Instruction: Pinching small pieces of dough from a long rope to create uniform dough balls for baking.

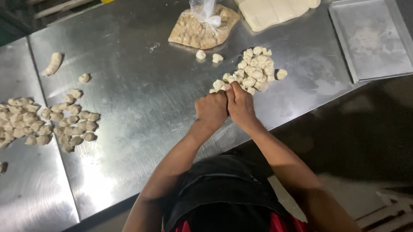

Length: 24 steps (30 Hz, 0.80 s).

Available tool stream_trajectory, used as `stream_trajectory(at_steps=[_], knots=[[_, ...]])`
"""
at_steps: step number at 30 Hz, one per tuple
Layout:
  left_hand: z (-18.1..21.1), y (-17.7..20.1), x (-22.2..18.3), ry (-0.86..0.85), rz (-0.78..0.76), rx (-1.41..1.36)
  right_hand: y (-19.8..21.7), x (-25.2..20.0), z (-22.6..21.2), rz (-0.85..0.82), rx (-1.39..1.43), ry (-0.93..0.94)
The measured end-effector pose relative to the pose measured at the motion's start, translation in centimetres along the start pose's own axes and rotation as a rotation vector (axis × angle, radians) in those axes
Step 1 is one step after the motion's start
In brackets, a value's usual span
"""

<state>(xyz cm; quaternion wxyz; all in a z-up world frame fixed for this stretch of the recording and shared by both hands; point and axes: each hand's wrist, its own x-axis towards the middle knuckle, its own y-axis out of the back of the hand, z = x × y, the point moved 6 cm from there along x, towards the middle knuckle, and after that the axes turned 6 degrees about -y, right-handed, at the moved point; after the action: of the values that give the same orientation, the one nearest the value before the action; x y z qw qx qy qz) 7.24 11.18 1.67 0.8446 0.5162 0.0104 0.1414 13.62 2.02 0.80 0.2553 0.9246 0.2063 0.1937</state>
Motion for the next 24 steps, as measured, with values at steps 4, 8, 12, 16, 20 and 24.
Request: stream_trajectory(at_steps=[4,8,12,16,20,24], knots=[[0.2,1.2,-0.1,0.012,-0.022,0.128,0.0,0.0,-0.4,-0.031,0.094,-0.061],[-0.2,0.2,-0.4,0.020,-0.173,0.236,-1.2,-0.7,1.3,-0.071,0.093,-0.115],[-2.6,-0.6,-0.2,-0.016,-0.328,0.344,-4.1,-2.5,4.6,-0.135,0.210,-0.185],[-14.1,-5.3,-0.4,0.297,-0.395,0.187,-4.2,-6.2,-3.7,-0.750,0.150,0.118],[-14.4,-4.8,-0.9,0.016,-0.014,-0.067,-2.4,-1.7,-5.6,-0.371,-0.028,0.474],[-6.5,1.3,-1.7,-0.394,0.278,-0.253,-2.8,-0.8,-1.4,-0.463,0.181,0.094]])
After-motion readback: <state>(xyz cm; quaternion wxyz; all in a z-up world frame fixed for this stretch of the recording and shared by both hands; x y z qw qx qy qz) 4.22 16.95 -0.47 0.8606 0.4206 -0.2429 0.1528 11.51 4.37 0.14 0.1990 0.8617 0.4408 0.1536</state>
